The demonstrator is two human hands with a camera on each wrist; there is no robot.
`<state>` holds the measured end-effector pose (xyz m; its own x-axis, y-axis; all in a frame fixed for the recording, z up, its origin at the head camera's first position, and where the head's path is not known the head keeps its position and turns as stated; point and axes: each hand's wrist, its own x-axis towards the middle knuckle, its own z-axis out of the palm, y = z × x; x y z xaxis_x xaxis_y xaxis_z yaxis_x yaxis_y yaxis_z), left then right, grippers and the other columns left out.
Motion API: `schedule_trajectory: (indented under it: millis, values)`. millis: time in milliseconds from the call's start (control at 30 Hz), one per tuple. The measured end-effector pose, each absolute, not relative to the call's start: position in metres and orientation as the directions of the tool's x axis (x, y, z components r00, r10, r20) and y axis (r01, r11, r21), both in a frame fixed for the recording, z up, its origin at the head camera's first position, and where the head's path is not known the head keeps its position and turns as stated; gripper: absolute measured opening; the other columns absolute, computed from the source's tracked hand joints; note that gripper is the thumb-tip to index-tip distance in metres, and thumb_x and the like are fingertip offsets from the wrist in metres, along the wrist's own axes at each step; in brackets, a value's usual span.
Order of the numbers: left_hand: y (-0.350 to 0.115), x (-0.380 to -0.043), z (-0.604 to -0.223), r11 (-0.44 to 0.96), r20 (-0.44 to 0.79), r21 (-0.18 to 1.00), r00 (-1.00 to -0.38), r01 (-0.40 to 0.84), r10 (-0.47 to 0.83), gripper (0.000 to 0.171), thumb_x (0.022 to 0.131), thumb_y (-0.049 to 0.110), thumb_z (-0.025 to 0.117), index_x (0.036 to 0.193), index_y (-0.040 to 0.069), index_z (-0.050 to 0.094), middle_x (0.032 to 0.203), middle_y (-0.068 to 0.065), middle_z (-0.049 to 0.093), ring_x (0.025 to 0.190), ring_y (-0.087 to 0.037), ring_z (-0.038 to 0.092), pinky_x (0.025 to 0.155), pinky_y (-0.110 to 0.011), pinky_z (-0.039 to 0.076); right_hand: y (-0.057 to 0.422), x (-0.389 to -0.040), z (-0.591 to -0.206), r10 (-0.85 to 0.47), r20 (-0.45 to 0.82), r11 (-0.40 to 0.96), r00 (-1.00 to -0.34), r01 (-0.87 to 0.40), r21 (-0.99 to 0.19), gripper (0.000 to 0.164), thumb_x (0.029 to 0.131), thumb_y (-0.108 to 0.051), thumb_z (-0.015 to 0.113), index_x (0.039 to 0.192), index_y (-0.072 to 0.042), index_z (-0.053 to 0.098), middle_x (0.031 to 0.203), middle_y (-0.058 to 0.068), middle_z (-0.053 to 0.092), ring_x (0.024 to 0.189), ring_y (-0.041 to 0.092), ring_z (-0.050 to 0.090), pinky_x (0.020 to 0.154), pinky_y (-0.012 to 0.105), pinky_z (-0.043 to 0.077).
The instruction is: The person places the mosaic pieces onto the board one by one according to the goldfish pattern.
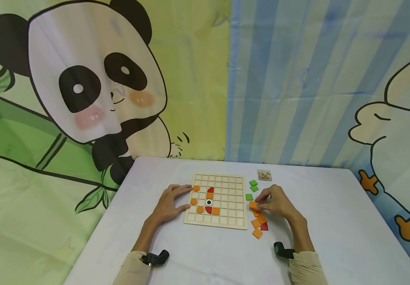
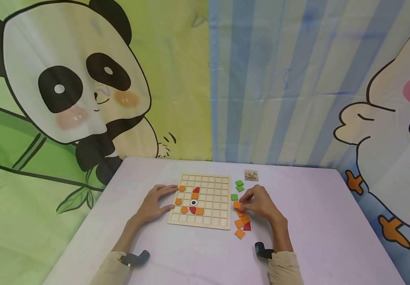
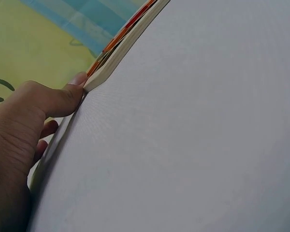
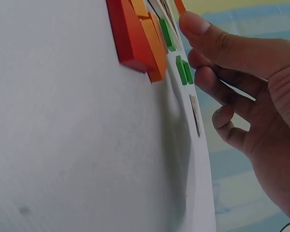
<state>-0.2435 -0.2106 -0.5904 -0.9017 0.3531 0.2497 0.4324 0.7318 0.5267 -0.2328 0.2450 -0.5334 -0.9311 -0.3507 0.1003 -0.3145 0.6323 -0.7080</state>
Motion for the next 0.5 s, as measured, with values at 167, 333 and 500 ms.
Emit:
schedule_trajectory:
  millis: [167, 333, 500]
  values:
    - [-0.211, -0.244, -0.591, 0.731, 0.251, 0.529, -0.902, 0.431, 0.351, 0.068, 0.092, 0.038, 0.087, 0.155, 0.03, 0.063, 0.162, 0.009, 0.06, 0.143, -0.027, 0.052, 0.119, -0.061, 0.041, 0.238, -0.235, -0.531, -0.356, 0.1, 0.637, -0.929, -0.32, -0.701, 0.018, 0.077, -0.01, 0.099, 0.089, -0.007, 0.087, 0.083, -0.003, 0.081, 0.081, 0.017, 0.064, 0.074, 0.027, 0.052]
    - [-0.21, -0.244, -0.59, 0.726, 0.245, 0.538, -0.904, 0.427, 0.35, 0.068, 0.092, 0.037, 0.088, 0.155, 0.03, 0.063, 0.162, 0.01, 0.06, 0.143, -0.027, 0.052, 0.119, -0.061, 0.041, 0.231, -0.236, -0.53, -0.358, 0.095, 0.63, -0.929, -0.316, -0.71, 0.019, 0.077, -0.01, 0.099, 0.091, -0.007, 0.087, 0.083, -0.003, 0.081, 0.079, 0.016, 0.063, 0.071, 0.024, 0.051]
    - [-0.21, -0.243, -0.589, 0.723, 0.239, 0.545, -0.905, 0.424, 0.351, 0.069, 0.091, 0.035, 0.088, 0.155, 0.03, 0.063, 0.162, 0.01, 0.06, 0.143, -0.027, 0.052, 0.119, -0.061, 0.041, 0.225, -0.236, -0.53, -0.35, 0.08, 0.623, -0.933, -0.296, -0.724, 0.019, 0.077, -0.009, 0.099, 0.091, -0.01, 0.087, 0.085, -0.002, 0.081, 0.078, 0.014, 0.063, 0.071, 0.023, 0.054]
